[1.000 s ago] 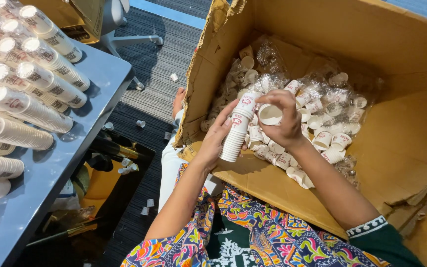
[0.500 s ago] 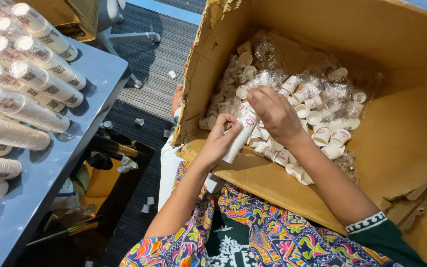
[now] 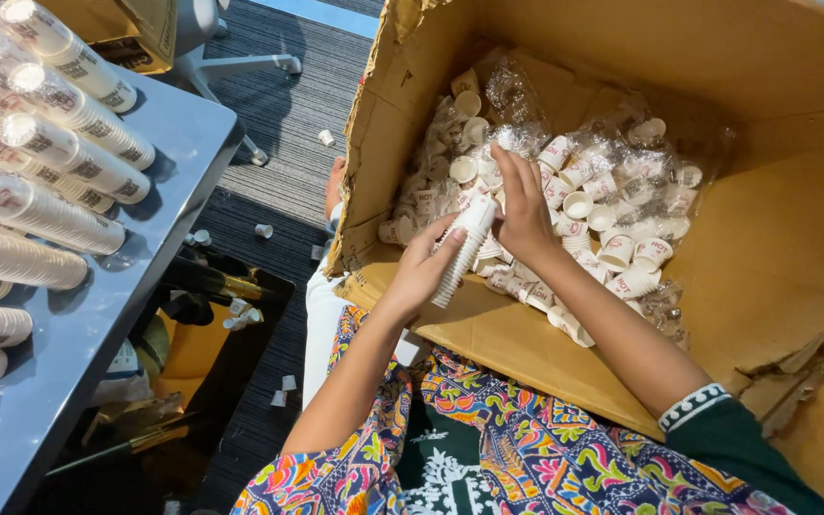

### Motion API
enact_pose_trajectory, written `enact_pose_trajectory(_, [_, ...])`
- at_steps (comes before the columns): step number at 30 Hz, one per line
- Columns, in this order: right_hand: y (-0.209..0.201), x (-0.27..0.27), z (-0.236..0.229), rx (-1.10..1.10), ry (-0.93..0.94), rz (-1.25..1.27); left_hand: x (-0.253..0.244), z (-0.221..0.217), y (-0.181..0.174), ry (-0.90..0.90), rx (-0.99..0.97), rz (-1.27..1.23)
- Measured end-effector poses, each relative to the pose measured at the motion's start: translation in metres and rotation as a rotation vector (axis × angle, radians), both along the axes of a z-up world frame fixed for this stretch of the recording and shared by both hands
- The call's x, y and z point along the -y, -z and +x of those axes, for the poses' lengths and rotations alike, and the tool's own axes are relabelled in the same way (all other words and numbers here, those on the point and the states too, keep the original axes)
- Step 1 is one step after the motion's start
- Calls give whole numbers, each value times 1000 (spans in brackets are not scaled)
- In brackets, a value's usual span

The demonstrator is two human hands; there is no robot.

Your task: Sorting and stacking small paper cups from a large cardboard box into organized piles.

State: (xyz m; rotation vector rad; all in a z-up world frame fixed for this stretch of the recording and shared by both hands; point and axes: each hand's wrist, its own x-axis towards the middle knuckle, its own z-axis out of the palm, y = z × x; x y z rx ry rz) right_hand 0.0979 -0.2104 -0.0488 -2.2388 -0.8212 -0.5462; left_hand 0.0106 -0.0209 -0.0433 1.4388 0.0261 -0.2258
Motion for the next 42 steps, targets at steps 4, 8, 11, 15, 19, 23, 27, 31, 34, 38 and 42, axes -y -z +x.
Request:
enact_pose_trajectory(4, [65,16,21,-365,32,-202,-1,2,1,-58,-43,-51])
enact_pose_trajectory(8, [85,22,11,-364,-128,-739,-1,2,7,-53,-45,-97])
enact_pose_trajectory(11, [84,24,4,-516,-66,-849,0,-1,3,-32,-50,-86])
enact_pose_trajectory(15, [72,23,10,-646,23,-547,-2,0,10,22,-41,-40])
enact_pose_trajectory(19, [103,29,40,-669,163,-15,0,-4,11,80,41,58])
enact_pose_trajectory(23, [71,23,33,-530,208,125,0,-3,10,58,1,29])
enact_pose_trajectory(27, [16,12,15,-919,-12,587,-1,-6,0,-37,6,65])
enact_pose_trajectory(31, [1,15,10,-916,-250,692,-1,0,9,-109,-86,36])
enact_pose_trajectory(34, [-20,8,0,-797,-402,531,-3,0,4,-92,-33,-154])
enact_pose_trajectory(38, [-19,5,0,-816,-223,480,-2,-1,3,-28,17,-159])
enact_pose_trajectory(42, [-26,2,0,-894,-194,820,-1,0,28,-5,228,-29])
